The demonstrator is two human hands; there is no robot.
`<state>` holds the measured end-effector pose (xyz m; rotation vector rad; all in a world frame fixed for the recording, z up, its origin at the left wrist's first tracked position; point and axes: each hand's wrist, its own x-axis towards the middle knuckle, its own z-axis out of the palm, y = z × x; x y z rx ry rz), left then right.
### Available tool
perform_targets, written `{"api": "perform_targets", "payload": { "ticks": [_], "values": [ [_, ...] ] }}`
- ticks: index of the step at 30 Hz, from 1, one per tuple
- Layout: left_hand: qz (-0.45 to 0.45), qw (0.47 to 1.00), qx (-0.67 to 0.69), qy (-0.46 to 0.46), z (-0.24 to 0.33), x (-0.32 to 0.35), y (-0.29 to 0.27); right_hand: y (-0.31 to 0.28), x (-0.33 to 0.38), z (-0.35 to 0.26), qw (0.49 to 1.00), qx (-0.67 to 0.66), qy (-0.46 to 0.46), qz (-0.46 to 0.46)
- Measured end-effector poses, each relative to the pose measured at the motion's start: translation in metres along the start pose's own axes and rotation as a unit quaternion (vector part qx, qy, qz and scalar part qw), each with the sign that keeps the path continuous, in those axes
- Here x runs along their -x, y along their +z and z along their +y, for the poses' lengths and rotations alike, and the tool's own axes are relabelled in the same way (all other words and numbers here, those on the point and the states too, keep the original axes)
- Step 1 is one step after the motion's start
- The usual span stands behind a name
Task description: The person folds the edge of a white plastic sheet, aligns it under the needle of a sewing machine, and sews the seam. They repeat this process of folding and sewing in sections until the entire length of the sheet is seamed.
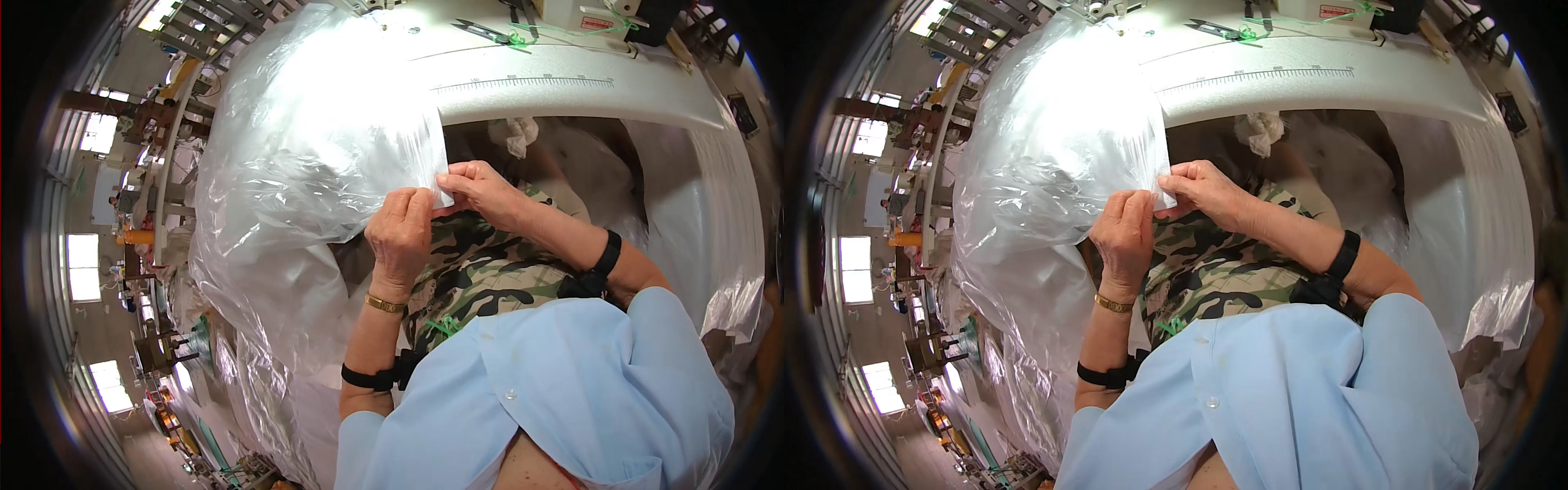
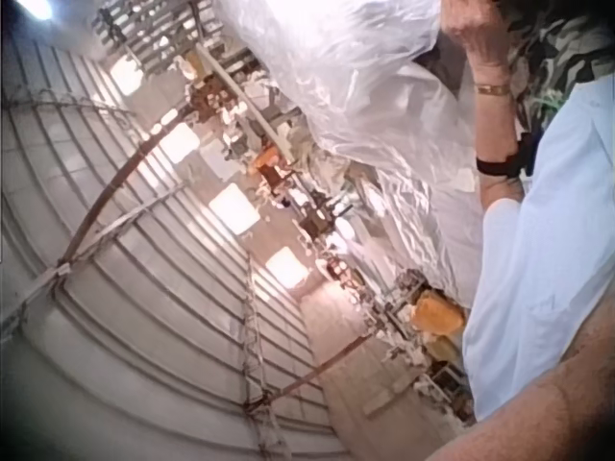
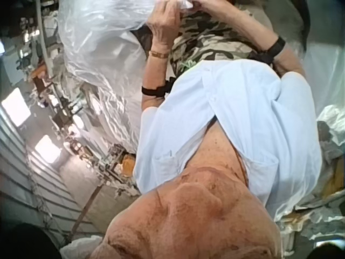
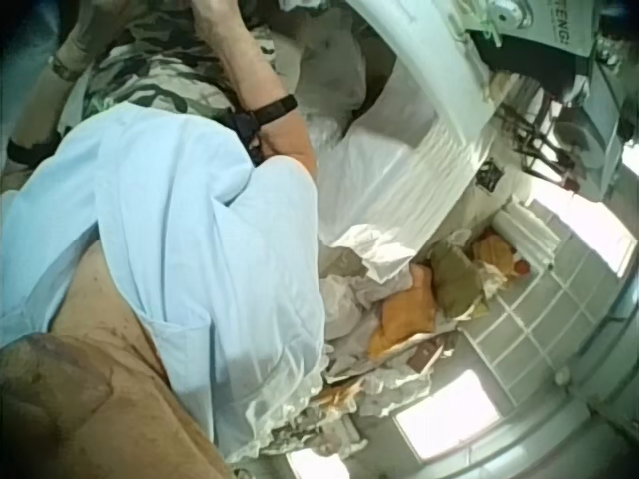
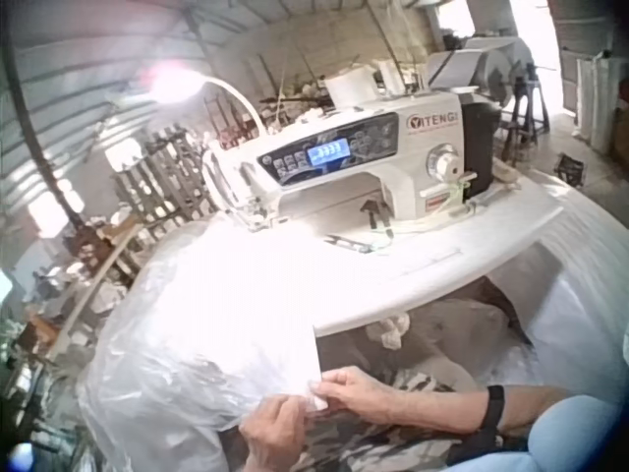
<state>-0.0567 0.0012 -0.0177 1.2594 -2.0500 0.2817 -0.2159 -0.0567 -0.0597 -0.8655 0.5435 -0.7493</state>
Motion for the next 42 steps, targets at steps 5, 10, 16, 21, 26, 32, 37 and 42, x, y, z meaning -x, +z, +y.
{"api": "perform_targets", "payload": {
  "ticks": [5, 10, 16, 21, 26, 32, 37, 42],
  "values": [
    [0.020, 1.000, 0.009, -0.008, 0.000, -0.001, 0.001, 0.001, 0.000, -0.002, 1.000, 0.021, -0.001, -0.020],
    [0.003, 0.999, -0.007, 0.033, 0.001, -0.003, -0.003, 0.001, -0.001, -0.002, 1.000, 0.027, 0.006, -0.006],
    [-0.003, 0.995, -0.037, 0.088, -0.001, -0.001, -0.008, 0.000, 0.000, -0.001, 0.999, 0.034, 0.004, 0.005],
    [-0.023, 0.994, -0.039, 0.097, -0.001, -0.001, -0.008, -0.001, 0.000, -0.001, 0.999, 0.030, 0.011, 0.002],
    [-0.042, 0.994, -0.023, 0.097, 0.001, 0.001, -0.008, -0.004, -0.002, 0.001, 0.999, 0.044, 0.018, -0.012],
    [-0.056, 0.991, -0.023, 0.118, 0.003, 0.002, -0.009, -0.004, -0.003, 0.006, 0.999, 0.028, 0.002, -0.025],
    [-0.007, 0.995, -0.019, 0.098, 0.006, 0.001, -0.009, -0.005, -0.004, 0.005, 0.999, 0.029, 0.010, -0.013],
    [-0.002, 0.999, -0.034, 0.024, 0.009, 0.003, -0.012, -0.003, -0.003, 0.003, 0.999, 0.033, 0.011, -0.011]
  ]
}}
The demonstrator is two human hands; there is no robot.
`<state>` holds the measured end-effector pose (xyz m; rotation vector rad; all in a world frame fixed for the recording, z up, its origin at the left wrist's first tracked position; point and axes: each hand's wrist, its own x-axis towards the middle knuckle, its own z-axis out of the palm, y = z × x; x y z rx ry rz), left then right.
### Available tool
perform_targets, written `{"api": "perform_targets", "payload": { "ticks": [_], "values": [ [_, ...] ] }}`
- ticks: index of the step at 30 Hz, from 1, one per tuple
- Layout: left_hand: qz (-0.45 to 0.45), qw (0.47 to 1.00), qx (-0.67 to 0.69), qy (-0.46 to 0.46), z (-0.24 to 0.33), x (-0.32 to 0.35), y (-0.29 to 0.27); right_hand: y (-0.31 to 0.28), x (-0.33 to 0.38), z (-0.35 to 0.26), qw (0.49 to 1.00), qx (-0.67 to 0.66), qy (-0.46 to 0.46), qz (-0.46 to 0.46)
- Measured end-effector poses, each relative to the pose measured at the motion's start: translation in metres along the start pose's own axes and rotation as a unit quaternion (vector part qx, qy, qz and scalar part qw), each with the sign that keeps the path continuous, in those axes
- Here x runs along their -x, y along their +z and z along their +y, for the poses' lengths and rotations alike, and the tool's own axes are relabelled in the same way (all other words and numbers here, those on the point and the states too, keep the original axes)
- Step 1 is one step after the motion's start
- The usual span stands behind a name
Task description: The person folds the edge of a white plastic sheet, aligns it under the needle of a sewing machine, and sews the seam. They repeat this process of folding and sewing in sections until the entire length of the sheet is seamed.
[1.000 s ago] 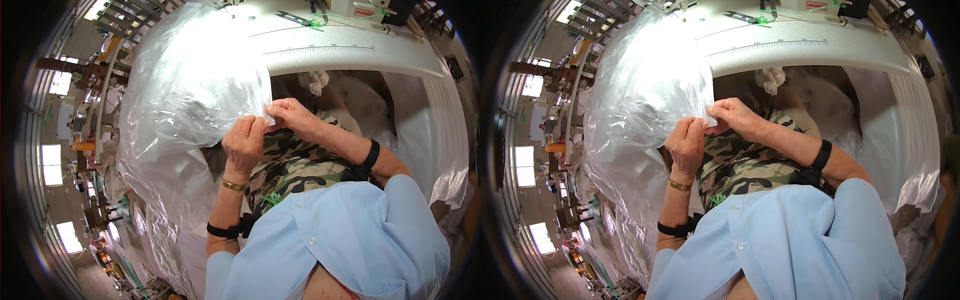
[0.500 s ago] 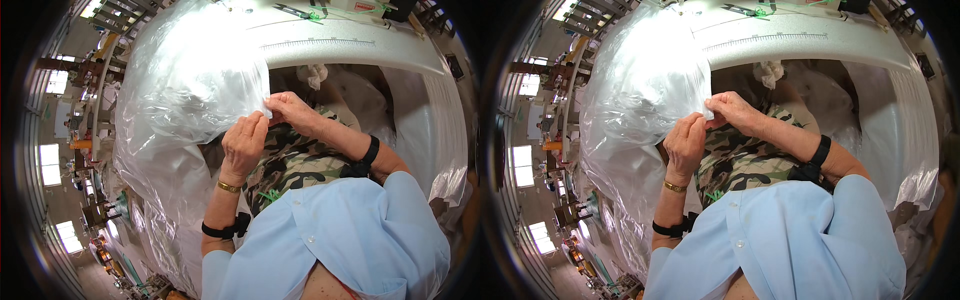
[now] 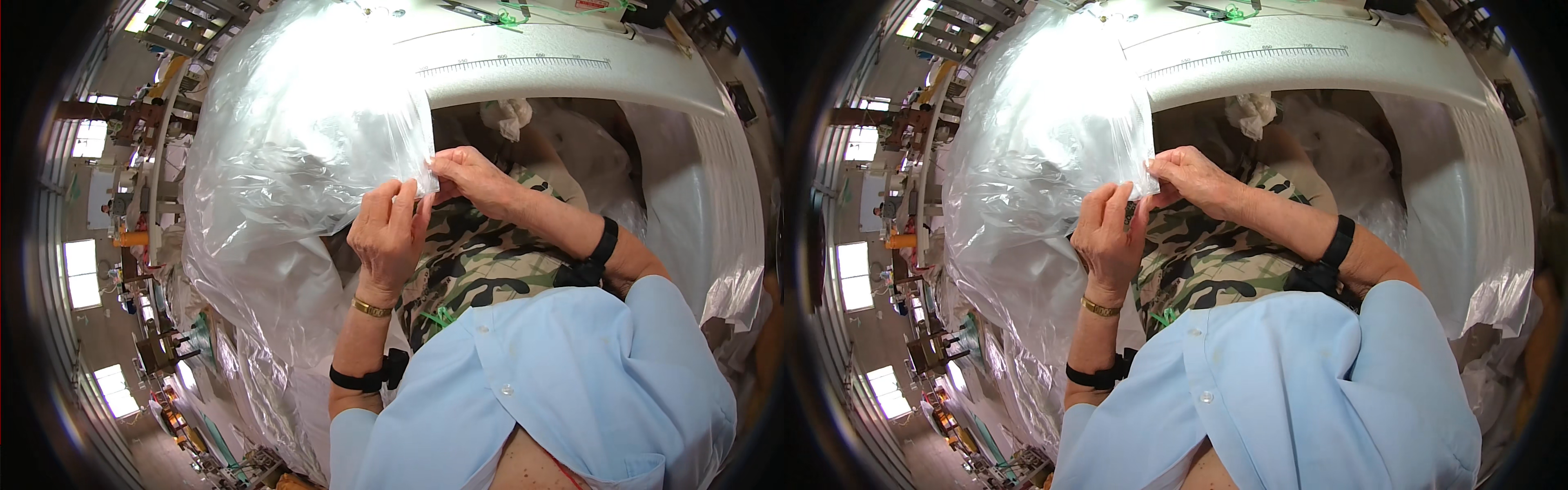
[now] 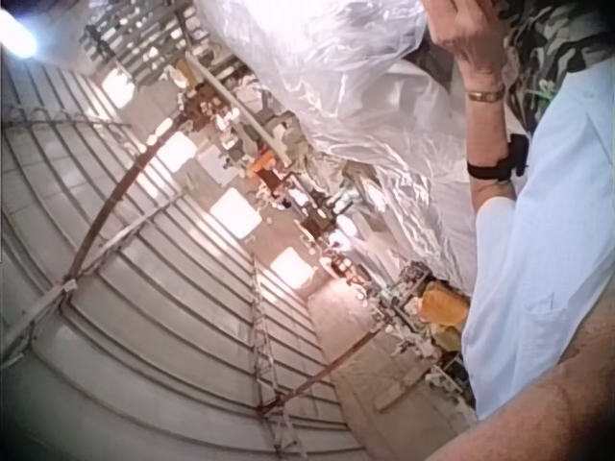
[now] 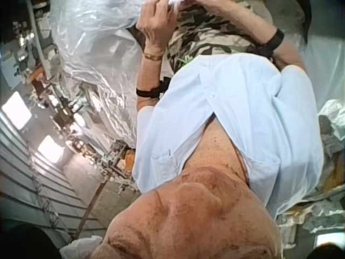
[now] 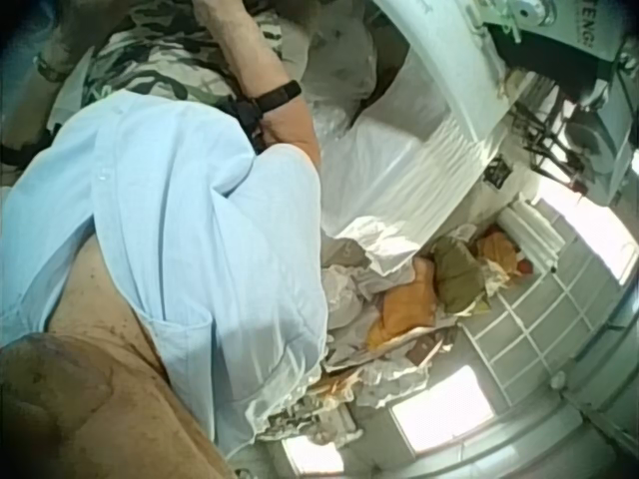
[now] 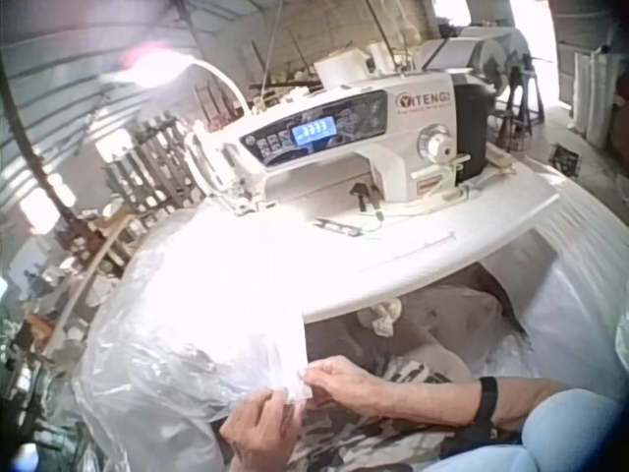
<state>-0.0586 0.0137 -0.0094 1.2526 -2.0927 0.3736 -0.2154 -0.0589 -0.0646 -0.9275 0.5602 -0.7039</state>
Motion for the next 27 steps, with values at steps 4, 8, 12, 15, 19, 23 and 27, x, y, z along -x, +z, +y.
{"api": "perform_targets", "payload": {
  "ticks": [4, 8, 12, 15, 19, 23, 27],
  "values": [
    [-0.030, 0.999, 0.021, -0.025, 0.002, 0.001, 0.002, 0.003, 0.002, -0.001, 1.000, -0.016, -0.021, -0.002],
    [-0.043, 0.999, -0.011, 0.021, 0.001, 0.000, 0.004, 0.005, 0.003, -0.005, 1.000, -0.001, 0.000, -0.007],
    [-0.050, 0.997, -0.031, 0.047, 0.000, -0.001, -0.001, 0.007, 0.007, -0.007, 1.000, -0.019, 0.007, 0.004],
    [-0.068, 0.996, -0.040, 0.047, 0.000, -0.003, -0.006, 0.011, 0.007, -0.006, 0.999, -0.031, 0.008, 0.012],
    [-0.093, 0.994, -0.035, 0.051, 0.000, -0.007, -0.009, 0.012, -0.001, -0.003, 1.000, -0.009, 0.001, 0.017],
    [-0.080, 0.994, 0.035, 0.063, -0.010, -0.004, -0.014, 0.012, 0.001, -0.002, 1.000, -0.012, 0.005, 0.001],
    [-0.134, 0.991, 0.013, 0.025, -0.037, 0.006, -0.007, 0.013, 0.007, -0.007, 0.999, 0.009, 0.030, 0.044]
  ]
}}
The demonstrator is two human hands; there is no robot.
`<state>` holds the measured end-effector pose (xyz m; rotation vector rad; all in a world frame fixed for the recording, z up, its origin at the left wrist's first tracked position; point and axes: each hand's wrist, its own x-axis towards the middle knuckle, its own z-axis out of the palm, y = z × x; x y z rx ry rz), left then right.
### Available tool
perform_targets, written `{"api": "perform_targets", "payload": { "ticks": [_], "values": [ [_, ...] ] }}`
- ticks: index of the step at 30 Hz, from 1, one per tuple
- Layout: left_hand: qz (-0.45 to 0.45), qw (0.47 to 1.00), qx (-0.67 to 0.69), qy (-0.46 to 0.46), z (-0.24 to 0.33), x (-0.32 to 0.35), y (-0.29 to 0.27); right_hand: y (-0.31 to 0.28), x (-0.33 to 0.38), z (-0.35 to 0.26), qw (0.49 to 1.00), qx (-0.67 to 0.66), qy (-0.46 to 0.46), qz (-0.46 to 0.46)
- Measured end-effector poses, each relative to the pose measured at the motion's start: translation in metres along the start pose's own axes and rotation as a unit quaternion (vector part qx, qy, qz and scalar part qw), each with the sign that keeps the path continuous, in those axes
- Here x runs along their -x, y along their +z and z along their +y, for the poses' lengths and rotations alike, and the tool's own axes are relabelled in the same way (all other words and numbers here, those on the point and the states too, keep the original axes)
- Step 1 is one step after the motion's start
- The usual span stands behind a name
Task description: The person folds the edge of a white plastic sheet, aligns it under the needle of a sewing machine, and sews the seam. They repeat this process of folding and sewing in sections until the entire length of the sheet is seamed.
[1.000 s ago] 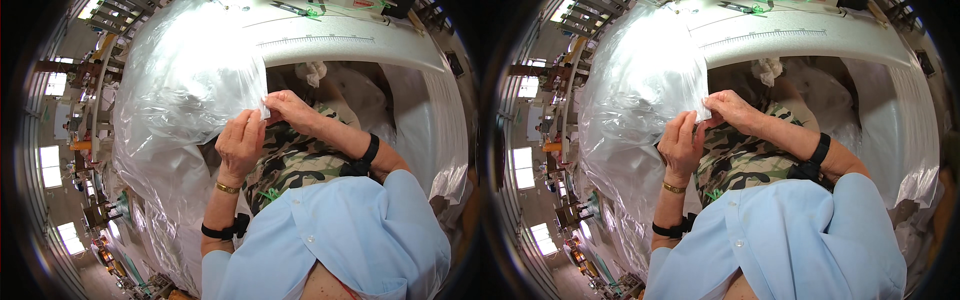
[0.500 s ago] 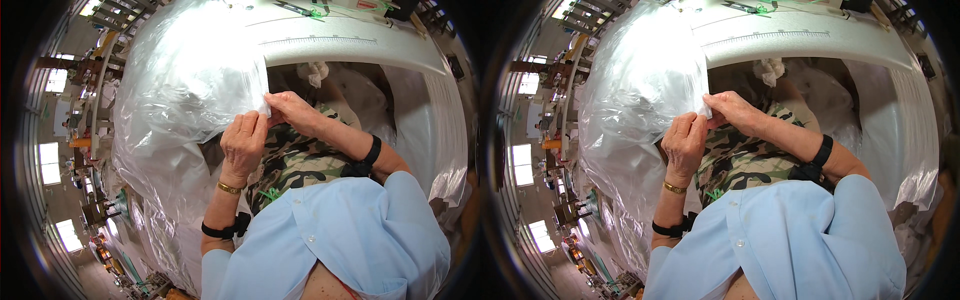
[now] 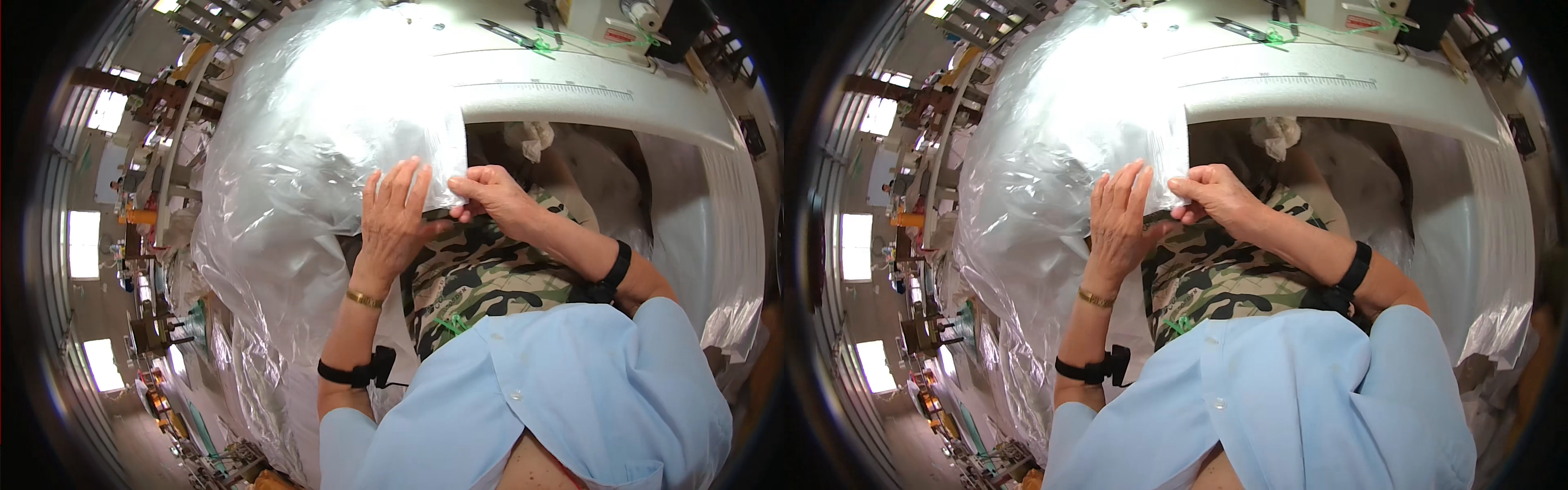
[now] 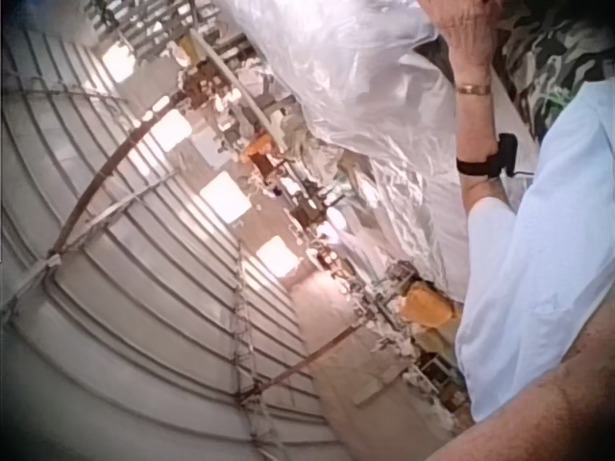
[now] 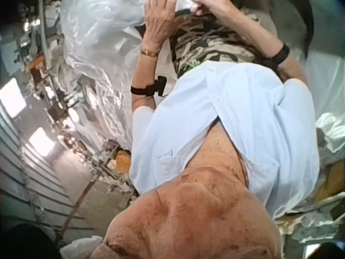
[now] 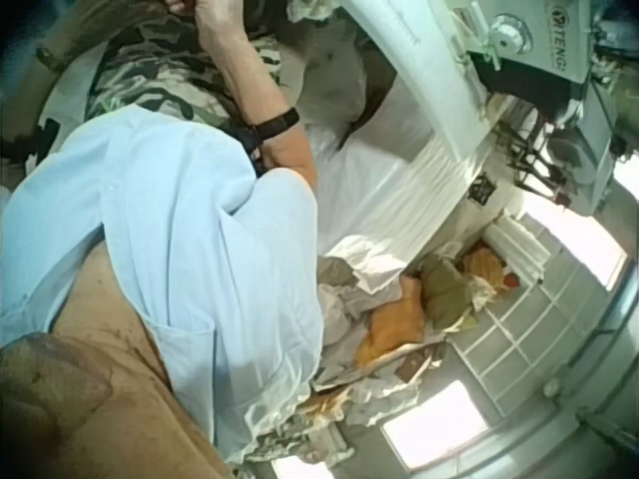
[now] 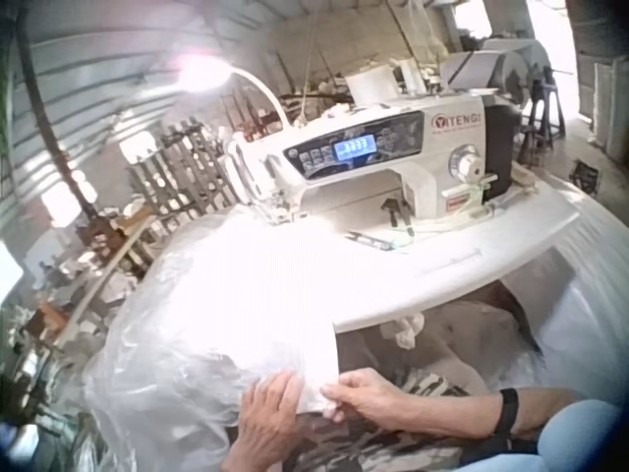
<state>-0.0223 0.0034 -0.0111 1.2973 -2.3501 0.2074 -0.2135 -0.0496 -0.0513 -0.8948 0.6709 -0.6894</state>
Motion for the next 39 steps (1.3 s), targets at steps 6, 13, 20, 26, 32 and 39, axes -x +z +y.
{"api": "perform_targets", "payload": {
  "ticks": [6, 13, 20, 26, 32, 39],
  "values": [
    [0.087, 0.980, -0.165, -0.073, -0.029, 0.003, 0.006, 0.013, 0.009, -0.021, 0.991, -0.120, -0.008, -0.055],
    [0.212, 0.935, -0.248, -0.135, -0.054, 0.034, -0.072, 0.021, 0.002, -0.013, 0.983, -0.155, 0.038, -0.092],
    [0.048, 0.968, -0.238, -0.065, -0.038, 0.061, -0.050, 0.010, -0.008, 0.010, 0.991, 0.011, 0.131, -0.003],
    [0.010, 0.992, 0.072, -0.107, 0.029, 0.061, -0.020, 0.017, 0.000, 0.006, 0.994, 0.087, 0.064, 0.004],
    [0.032, 0.620, 0.686, -0.379, 0.046, 0.019, 0.041, 0.022, 0.008, 0.007, 0.993, 0.114, -0.011, -0.010],
    [0.137, 0.333, 0.804, -0.473, 0.038, 0.002, 0.065, 0.027, 0.012, 0.004, 0.950, 0.299, -0.076, 0.042]
  ]
}}
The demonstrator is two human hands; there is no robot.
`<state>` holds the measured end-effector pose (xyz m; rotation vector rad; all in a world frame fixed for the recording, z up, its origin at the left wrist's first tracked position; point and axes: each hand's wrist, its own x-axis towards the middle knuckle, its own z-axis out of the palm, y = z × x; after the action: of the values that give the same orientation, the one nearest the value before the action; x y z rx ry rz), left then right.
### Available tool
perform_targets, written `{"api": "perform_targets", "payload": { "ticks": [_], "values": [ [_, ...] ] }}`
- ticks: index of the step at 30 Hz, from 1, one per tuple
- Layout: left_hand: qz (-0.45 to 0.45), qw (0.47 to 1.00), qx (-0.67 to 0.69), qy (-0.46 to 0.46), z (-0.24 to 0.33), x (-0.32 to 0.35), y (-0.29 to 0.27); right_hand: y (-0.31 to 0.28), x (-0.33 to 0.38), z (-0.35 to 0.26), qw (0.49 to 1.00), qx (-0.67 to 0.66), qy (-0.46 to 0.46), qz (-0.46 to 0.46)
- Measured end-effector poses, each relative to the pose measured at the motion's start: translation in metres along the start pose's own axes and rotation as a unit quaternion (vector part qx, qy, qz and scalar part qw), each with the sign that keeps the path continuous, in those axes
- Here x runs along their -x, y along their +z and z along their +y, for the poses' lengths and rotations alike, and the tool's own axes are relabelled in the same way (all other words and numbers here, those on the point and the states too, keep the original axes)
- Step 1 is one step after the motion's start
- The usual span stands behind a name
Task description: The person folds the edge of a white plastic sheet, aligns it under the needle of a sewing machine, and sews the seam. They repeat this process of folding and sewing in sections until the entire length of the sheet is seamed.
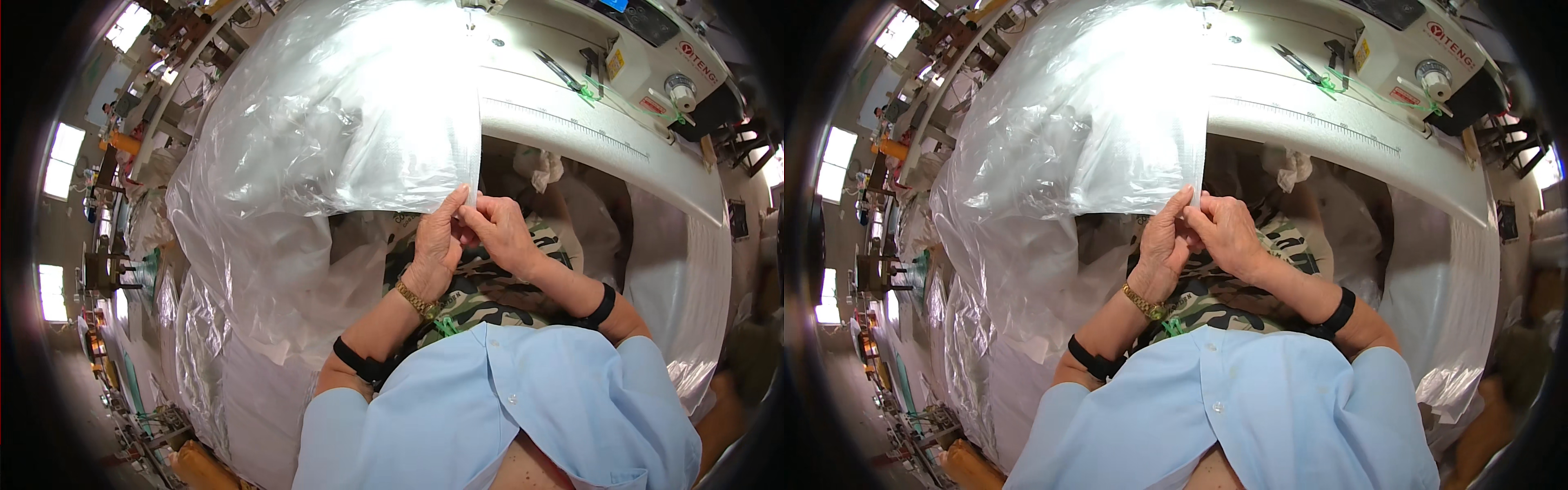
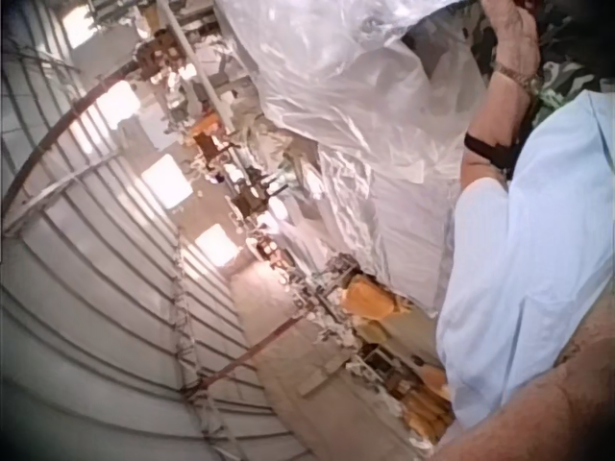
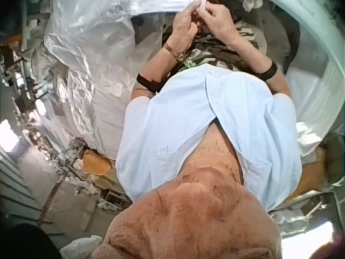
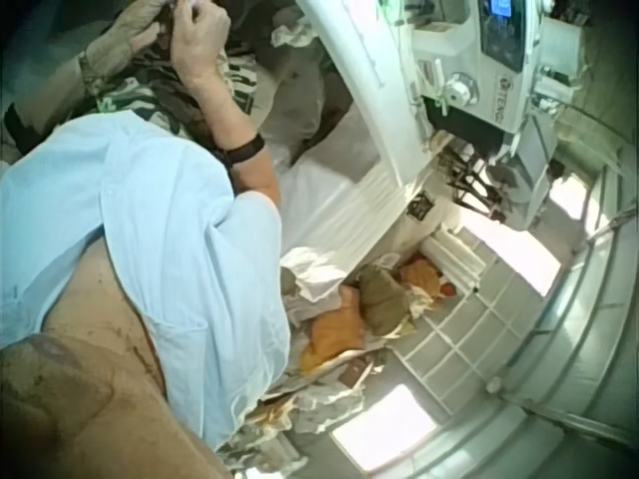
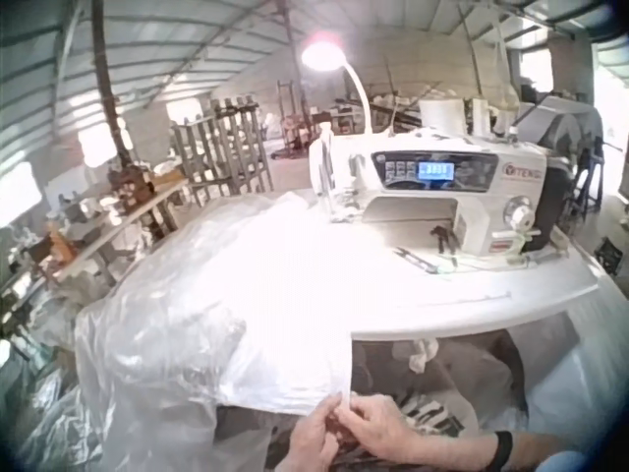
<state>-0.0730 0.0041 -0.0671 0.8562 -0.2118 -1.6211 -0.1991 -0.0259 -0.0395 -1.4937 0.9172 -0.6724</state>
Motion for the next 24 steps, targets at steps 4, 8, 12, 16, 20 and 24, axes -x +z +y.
{"api": "perform_targets", "payload": {
  "ticks": [4, 8, 12, 16, 20, 24],
  "values": [
    [0.026, 0.997, 0.027, 0.067, 0.000, -0.001, -0.002, -0.005, 0.005, -0.013, 0.962, 0.248, -0.109, 0.028],
    [0.030, 0.990, -0.027, 0.137, 0.007, 0.003, -0.003, -0.005, 0.000, -0.028, 0.890, 0.399, -0.220, 0.033],
    [0.000, 0.971, -0.151, 0.185, 0.017, 0.008, -0.006, -0.006, -0.005, -0.040, 0.833, 0.505, -0.226, -0.013],
    [0.010, 0.974, -0.140, 0.178, 0.018, 0.007, -0.005, -0.010, -0.009, -0.044, 0.745, 0.606, -0.268, -0.077],
    [0.010, 0.987, -0.094, 0.126, 0.019, 0.002, -0.003, -0.010, -0.012, -0.042, 0.668, 0.675, -0.296, -0.102],
    [-0.002, 0.983, -0.125, 0.133, 0.020, 0.003, -0.009, -0.026, -0.016, -0.040, 0.703, 0.593, -0.369, -0.132]
  ]
}}
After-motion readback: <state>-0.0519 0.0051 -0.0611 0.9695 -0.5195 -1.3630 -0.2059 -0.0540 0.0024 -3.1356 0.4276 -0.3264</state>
